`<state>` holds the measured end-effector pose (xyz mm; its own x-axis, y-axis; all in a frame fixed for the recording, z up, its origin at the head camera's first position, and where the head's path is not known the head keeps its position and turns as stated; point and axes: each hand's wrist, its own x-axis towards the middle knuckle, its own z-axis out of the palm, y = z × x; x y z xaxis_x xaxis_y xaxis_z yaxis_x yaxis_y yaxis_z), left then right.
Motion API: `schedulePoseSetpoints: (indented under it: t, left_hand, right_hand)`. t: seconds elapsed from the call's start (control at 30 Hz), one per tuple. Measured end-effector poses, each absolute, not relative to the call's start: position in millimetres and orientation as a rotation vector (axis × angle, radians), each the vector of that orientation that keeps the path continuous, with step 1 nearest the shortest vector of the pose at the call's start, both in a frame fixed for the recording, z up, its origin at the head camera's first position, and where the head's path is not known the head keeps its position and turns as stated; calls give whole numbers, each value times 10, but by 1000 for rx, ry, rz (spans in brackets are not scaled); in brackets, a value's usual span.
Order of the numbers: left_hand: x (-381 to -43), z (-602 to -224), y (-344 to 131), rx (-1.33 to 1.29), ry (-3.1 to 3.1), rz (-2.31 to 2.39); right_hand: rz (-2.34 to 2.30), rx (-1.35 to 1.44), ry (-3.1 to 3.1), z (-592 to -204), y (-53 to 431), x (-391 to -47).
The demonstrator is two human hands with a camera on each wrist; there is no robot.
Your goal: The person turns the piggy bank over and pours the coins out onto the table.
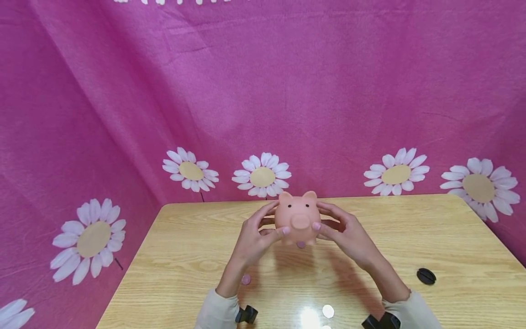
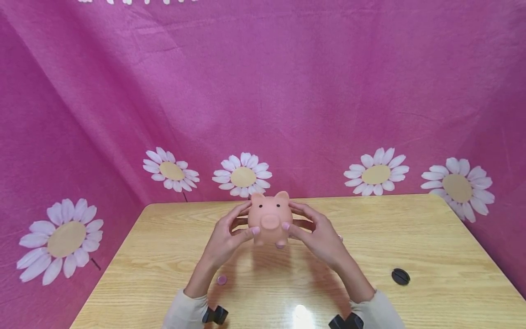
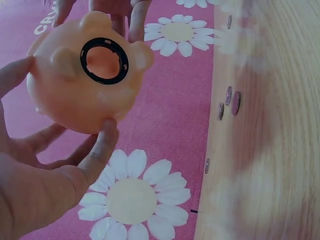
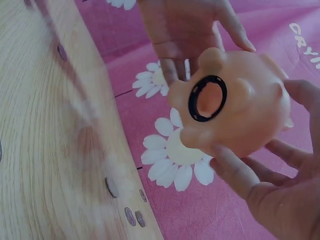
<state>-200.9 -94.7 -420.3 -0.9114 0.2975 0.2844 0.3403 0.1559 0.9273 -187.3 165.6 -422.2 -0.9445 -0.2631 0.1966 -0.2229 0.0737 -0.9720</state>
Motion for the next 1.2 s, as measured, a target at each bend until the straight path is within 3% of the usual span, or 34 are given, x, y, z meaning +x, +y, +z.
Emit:
schedulePoseSetpoints:
  t: [0.47,1.2]
  left_hand:
    - [-2057,-4301,-912,-417,-2580,-1925]
    - [-2008,-4227,-939,-542,-2516,-1907]
  right_hand:
    - [-1930,-368,2200,-4307,1633,-1939]
    - [-1974,-486,2336,-4210,1665,-1854]
